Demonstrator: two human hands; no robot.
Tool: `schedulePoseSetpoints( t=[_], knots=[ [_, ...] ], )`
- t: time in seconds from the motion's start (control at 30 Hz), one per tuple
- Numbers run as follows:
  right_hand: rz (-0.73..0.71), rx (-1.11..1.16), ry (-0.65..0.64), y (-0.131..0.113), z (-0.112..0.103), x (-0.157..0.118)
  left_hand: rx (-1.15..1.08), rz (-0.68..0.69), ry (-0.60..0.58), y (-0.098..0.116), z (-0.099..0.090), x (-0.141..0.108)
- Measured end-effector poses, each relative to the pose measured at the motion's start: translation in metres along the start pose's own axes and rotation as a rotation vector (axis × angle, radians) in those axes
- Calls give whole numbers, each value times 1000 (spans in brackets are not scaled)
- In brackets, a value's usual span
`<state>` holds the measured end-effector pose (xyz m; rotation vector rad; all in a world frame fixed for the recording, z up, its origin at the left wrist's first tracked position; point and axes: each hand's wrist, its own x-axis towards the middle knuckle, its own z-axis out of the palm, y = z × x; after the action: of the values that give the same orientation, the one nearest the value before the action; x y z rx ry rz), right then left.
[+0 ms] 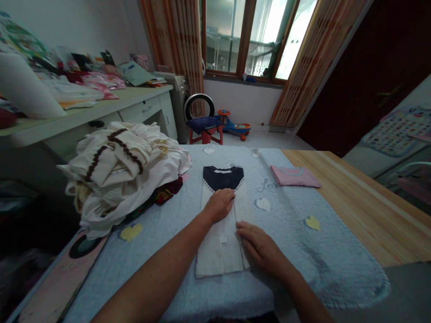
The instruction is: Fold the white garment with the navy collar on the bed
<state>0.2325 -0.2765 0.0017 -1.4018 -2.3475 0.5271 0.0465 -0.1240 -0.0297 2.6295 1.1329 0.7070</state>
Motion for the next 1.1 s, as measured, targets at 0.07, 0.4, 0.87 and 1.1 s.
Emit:
schedulePoseSetpoints(
  t=[0.07, 0.4, 0.87, 1.1],
  knots=[
    [18, -81, 16, -4, 7, 10, 2, -3, -2, 0, 0, 0],
    [35, -164, -180, -21, 14, 3, 16, 2, 3, 0, 2, -1],
    [136, 141, 176, 20, -11, 43, 42, -2, 56, 5, 1, -1],
    [230, -178, 134, 64, 12, 107, 19, -6, 91, 4, 1, -2]
  ],
)
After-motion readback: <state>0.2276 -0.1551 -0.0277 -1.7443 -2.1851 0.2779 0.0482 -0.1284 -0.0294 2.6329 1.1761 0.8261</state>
